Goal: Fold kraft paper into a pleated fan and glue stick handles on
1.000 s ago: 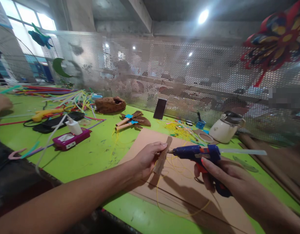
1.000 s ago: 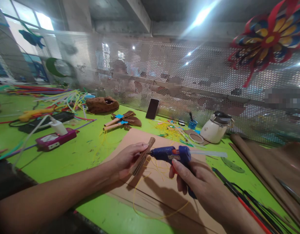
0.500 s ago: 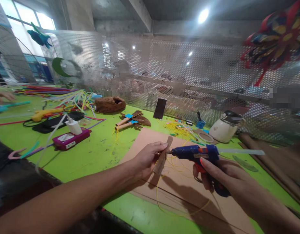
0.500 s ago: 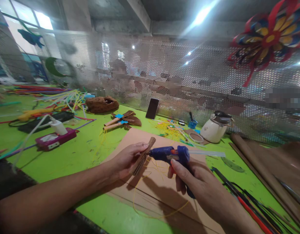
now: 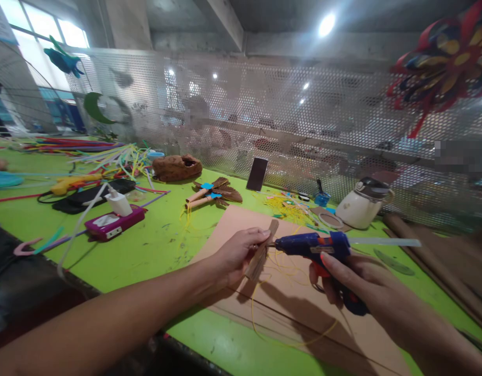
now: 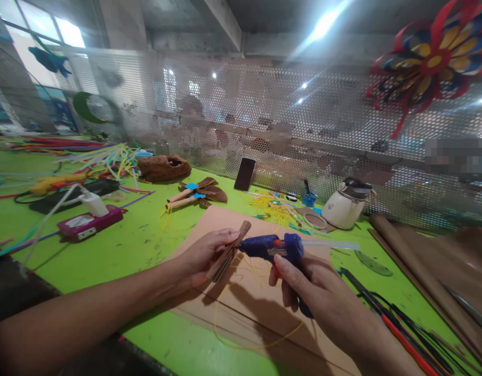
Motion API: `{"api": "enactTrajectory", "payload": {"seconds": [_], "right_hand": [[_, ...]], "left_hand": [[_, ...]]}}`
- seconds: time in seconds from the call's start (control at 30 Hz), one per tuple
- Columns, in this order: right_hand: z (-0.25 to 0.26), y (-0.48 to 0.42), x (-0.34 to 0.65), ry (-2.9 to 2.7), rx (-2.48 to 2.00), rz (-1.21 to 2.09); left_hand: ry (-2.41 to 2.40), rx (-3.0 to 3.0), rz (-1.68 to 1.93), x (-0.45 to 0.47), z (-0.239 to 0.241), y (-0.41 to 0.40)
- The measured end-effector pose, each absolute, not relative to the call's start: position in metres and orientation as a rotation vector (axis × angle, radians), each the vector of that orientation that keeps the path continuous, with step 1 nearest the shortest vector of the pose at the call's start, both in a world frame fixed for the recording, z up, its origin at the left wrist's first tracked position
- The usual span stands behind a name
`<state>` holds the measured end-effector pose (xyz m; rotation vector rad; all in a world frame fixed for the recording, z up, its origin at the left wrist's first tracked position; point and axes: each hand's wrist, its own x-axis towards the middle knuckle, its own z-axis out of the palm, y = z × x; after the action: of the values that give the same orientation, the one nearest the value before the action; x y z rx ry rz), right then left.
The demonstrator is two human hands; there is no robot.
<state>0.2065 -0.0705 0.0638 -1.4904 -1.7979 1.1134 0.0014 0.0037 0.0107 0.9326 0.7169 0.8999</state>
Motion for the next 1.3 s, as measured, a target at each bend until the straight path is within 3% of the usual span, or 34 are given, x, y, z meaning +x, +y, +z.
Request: {"api": "enactTrajectory", "payload": {"seconds": [0.67,1.3], "right_hand": [[0.058,-0.065,0.209,-1.468,-1.393,1.364],[0.056,-0.075,0.198,-1.92,-1.615,0.851]], "left_hand": [[0.699,0.784,0.801,0.0,0.001,0.009],[0.704,0.808,0.863,0.0,0.003,0.007]]}}
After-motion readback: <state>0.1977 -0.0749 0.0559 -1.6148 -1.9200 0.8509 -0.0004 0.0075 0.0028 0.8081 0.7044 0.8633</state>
